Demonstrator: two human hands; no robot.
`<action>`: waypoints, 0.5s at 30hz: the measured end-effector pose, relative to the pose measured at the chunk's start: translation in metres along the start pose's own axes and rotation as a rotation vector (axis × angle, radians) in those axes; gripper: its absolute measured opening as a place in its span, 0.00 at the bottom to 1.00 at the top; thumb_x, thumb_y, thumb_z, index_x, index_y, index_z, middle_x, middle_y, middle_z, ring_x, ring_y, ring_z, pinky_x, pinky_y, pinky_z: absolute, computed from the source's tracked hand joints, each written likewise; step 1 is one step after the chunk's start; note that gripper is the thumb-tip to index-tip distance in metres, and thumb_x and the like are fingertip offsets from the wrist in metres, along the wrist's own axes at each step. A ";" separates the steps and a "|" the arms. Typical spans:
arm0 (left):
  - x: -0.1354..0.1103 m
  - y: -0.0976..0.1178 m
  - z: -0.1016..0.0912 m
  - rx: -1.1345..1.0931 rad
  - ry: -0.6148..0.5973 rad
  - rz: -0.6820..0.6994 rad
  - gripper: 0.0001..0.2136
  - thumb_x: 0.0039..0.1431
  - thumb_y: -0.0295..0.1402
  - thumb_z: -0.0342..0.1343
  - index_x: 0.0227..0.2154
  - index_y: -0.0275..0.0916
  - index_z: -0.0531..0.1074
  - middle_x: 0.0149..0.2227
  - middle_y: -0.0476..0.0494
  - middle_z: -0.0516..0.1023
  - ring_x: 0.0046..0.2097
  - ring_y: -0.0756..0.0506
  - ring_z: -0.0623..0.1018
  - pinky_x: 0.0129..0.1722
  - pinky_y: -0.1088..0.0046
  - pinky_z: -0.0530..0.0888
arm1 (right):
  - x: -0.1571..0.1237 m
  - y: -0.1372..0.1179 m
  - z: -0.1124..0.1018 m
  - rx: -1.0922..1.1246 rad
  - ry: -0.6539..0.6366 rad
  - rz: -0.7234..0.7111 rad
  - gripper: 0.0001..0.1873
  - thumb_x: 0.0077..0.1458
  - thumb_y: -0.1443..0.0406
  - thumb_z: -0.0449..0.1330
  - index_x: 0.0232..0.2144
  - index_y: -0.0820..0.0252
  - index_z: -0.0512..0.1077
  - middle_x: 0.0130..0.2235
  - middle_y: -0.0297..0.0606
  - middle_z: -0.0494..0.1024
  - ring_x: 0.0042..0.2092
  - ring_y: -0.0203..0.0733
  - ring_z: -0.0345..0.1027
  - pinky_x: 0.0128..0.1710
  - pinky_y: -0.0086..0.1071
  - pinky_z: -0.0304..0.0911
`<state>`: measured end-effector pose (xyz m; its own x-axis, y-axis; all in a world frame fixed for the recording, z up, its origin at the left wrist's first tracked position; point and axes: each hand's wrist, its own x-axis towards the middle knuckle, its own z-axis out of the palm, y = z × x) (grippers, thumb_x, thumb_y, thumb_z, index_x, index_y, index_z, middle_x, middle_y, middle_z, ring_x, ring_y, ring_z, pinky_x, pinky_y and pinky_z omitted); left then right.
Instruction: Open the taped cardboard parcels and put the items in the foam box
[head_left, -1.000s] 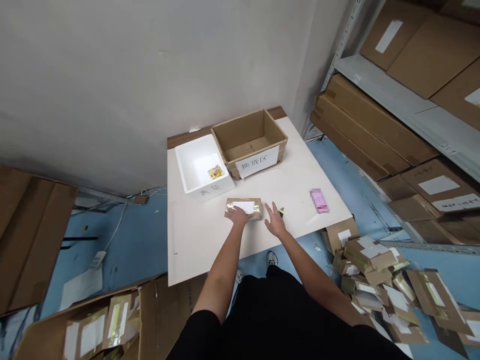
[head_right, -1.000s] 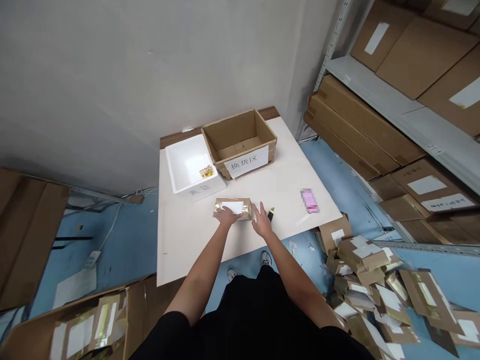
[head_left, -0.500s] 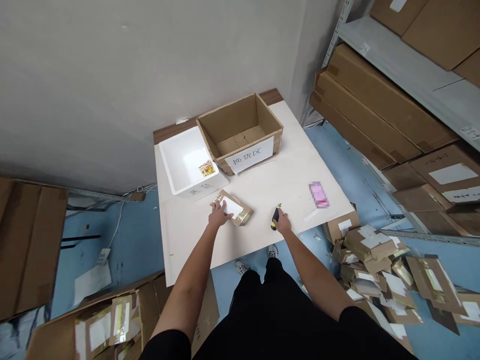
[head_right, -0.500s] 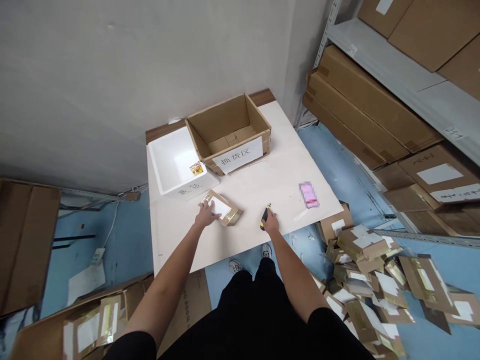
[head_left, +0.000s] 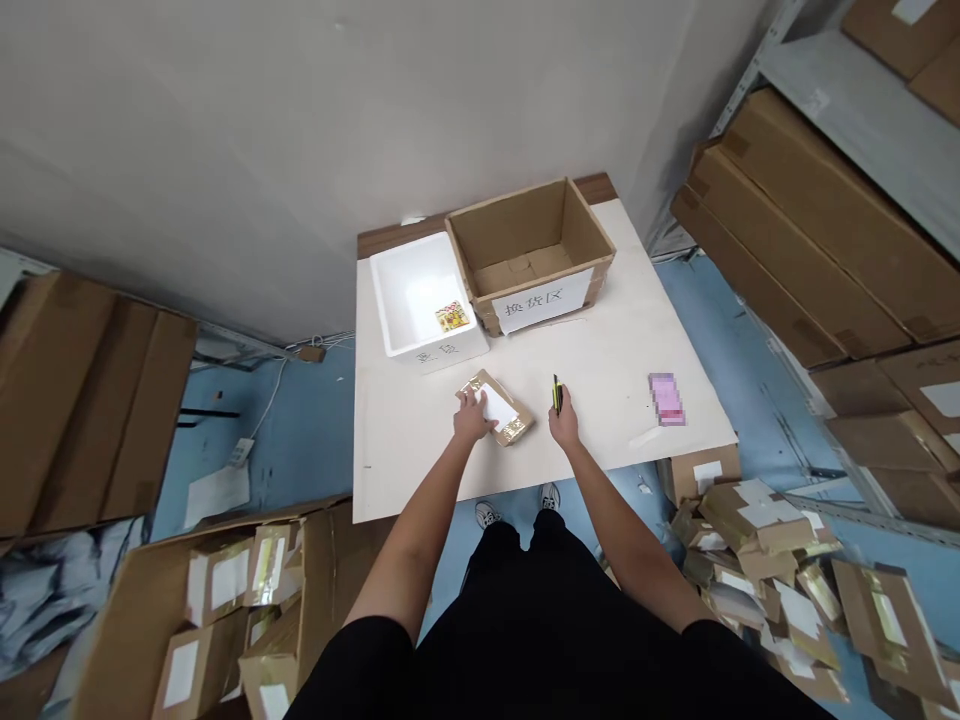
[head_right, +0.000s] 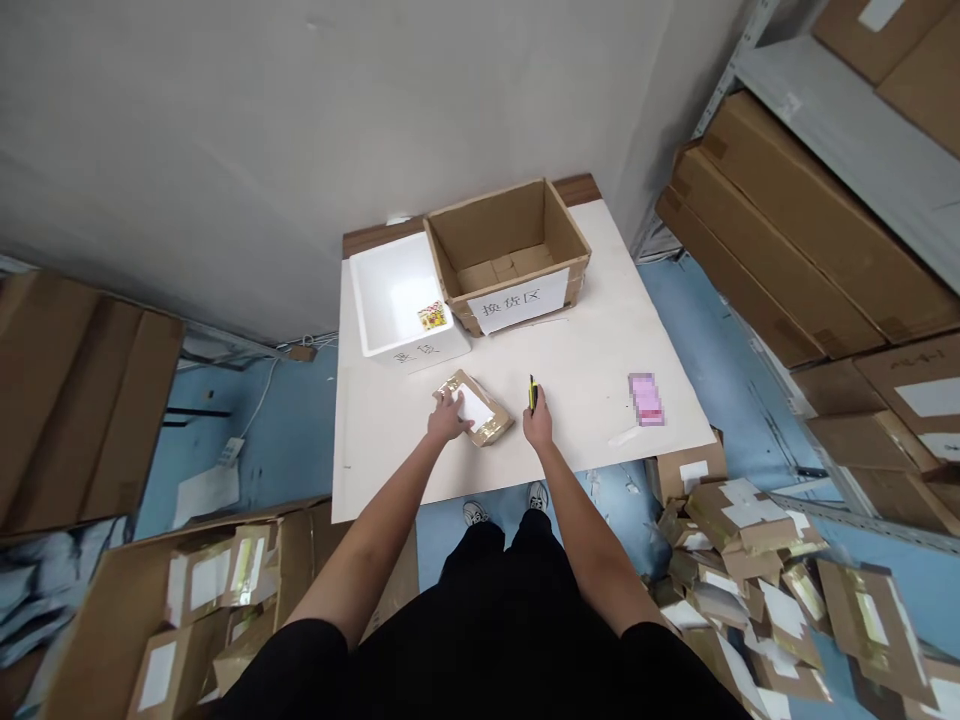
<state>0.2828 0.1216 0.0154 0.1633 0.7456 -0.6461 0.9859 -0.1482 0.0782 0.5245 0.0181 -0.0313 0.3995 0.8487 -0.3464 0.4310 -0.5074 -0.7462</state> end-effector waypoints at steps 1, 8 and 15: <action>-0.003 0.002 0.003 -0.022 0.010 0.007 0.48 0.64 0.56 0.59 0.79 0.47 0.41 0.81 0.39 0.31 0.79 0.32 0.33 0.68 0.51 0.68 | 0.000 -0.017 0.003 -0.009 -0.032 -0.051 0.43 0.65 0.65 0.50 0.79 0.58 0.42 0.64 0.49 0.75 0.55 0.53 0.76 0.57 0.45 0.72; -0.014 0.003 0.015 -0.175 0.119 -0.073 0.54 0.60 0.59 0.62 0.79 0.43 0.38 0.80 0.35 0.31 0.80 0.33 0.36 0.74 0.50 0.56 | 0.000 -0.120 0.046 -0.271 -0.352 -0.329 0.35 0.71 0.64 0.51 0.77 0.45 0.53 0.65 0.37 0.76 0.60 0.47 0.74 0.60 0.39 0.70; -0.006 -0.017 0.022 -0.318 0.093 0.094 0.59 0.55 0.61 0.65 0.79 0.46 0.37 0.80 0.40 0.28 0.80 0.33 0.38 0.72 0.55 0.62 | 0.002 -0.129 0.072 -0.475 -0.378 -0.276 0.34 0.70 0.67 0.52 0.76 0.50 0.56 0.67 0.39 0.74 0.61 0.49 0.73 0.61 0.40 0.68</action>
<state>0.2645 0.1048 0.0014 0.2420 0.7963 -0.5544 0.9265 -0.0200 0.3758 0.4117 0.0958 0.0236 -0.0500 0.9067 -0.4187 0.8210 -0.2014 -0.5343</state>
